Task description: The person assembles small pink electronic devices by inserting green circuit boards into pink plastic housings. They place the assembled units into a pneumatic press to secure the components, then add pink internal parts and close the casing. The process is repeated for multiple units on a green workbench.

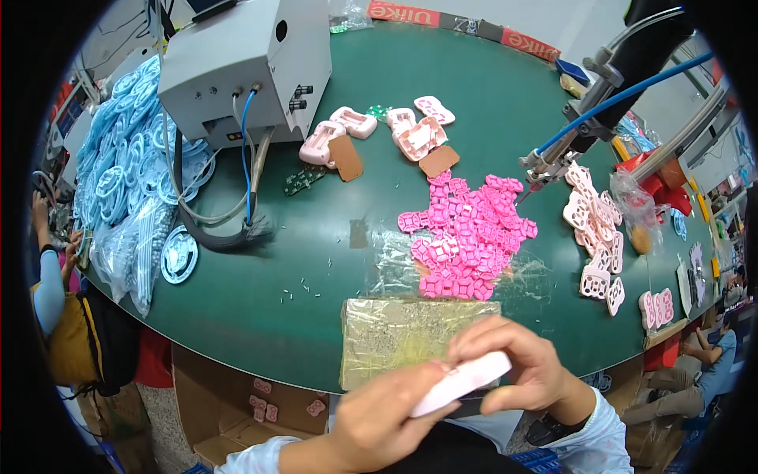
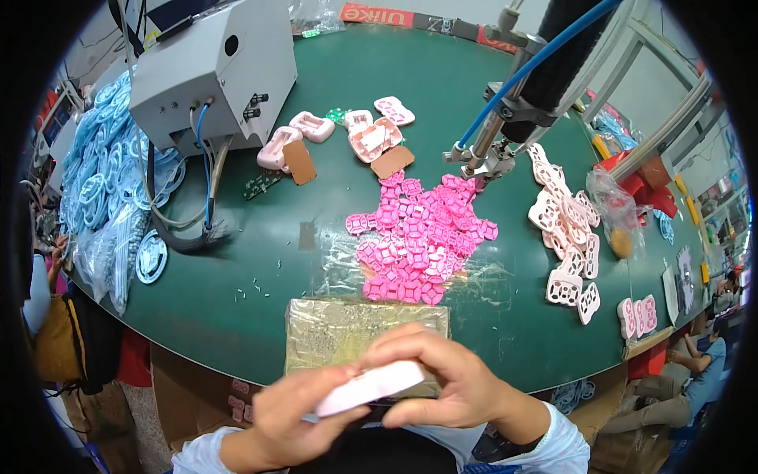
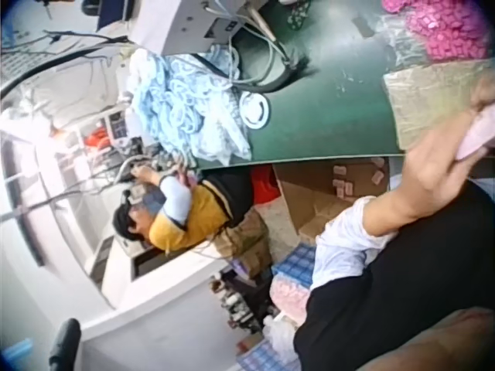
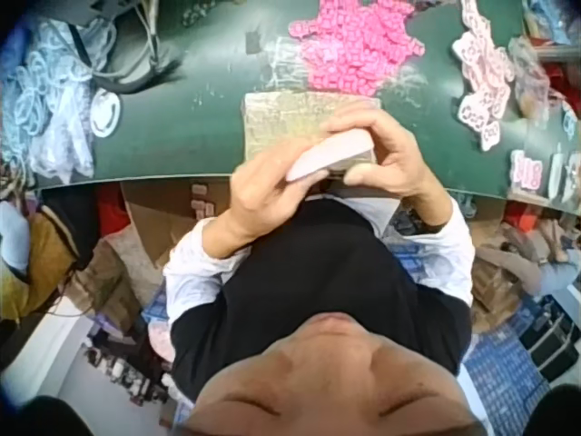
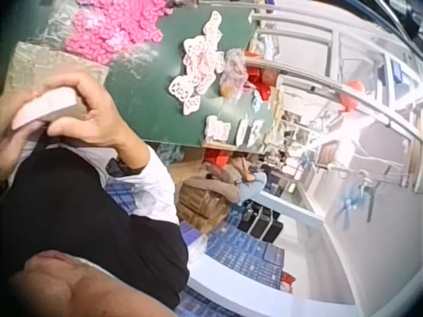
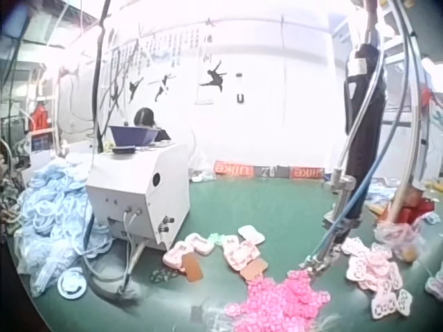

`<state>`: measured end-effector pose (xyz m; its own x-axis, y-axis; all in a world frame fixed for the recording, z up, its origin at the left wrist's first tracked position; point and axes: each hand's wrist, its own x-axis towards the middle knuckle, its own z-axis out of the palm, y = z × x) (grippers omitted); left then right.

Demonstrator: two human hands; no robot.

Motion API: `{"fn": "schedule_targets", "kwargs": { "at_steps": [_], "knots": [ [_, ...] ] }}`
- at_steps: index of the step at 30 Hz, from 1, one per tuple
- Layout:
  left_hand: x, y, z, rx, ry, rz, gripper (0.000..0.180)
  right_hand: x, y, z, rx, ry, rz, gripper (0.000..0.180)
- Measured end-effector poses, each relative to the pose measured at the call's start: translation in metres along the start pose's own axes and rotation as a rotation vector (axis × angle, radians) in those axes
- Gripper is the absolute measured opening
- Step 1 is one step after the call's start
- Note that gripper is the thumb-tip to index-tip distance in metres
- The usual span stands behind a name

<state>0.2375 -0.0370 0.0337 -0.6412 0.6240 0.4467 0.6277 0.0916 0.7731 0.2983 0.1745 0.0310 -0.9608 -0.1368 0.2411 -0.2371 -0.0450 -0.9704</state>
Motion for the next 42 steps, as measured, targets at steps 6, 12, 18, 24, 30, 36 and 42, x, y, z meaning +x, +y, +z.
{"fn": "schedule_targets", "kwargs": {
  "at_steps": [6, 12, 18, 24, 30, 36, 42],
  "knots": [
    [0.012, -0.01, -0.156, 0.213, -1.071, -0.283, 0.065, -0.024, -0.03, -0.037, -0.2, 0.071, 0.273, 0.031],
    [0.035, -0.009, -0.162, 0.257, -0.646, -0.456, 0.055, 0.015, -0.109, -0.028, 0.221, -0.196, -0.377, 0.029],
    [0.084, -0.035, -0.125, 0.266, -0.548, -0.284, 0.043, 0.035, -0.118, -0.022, 0.411, -0.468, -0.49, 0.046],
    [0.128, -0.131, -0.101, 0.54, -0.339, -0.05, 0.04, 0.014, -0.074, -0.041, 0.468, -0.249, -0.074, 0.063],
    [0.195, -0.209, -0.066, 0.979, -0.206, -0.292, 0.035, -0.037, -0.042, -0.057, 0.435, -0.098, 0.409, 0.047],
    [0.192, -0.216, -0.063, 0.566, -0.017, -0.379, 0.038, -0.045, -0.029, -0.059, 0.326, -0.04, 0.593, 0.036],
    [0.173, -0.133, -0.091, -0.894, -0.033, -0.761, 0.047, -0.037, -0.02, -0.058, 0.104, -0.05, 0.556, 0.03]
  ]
}}
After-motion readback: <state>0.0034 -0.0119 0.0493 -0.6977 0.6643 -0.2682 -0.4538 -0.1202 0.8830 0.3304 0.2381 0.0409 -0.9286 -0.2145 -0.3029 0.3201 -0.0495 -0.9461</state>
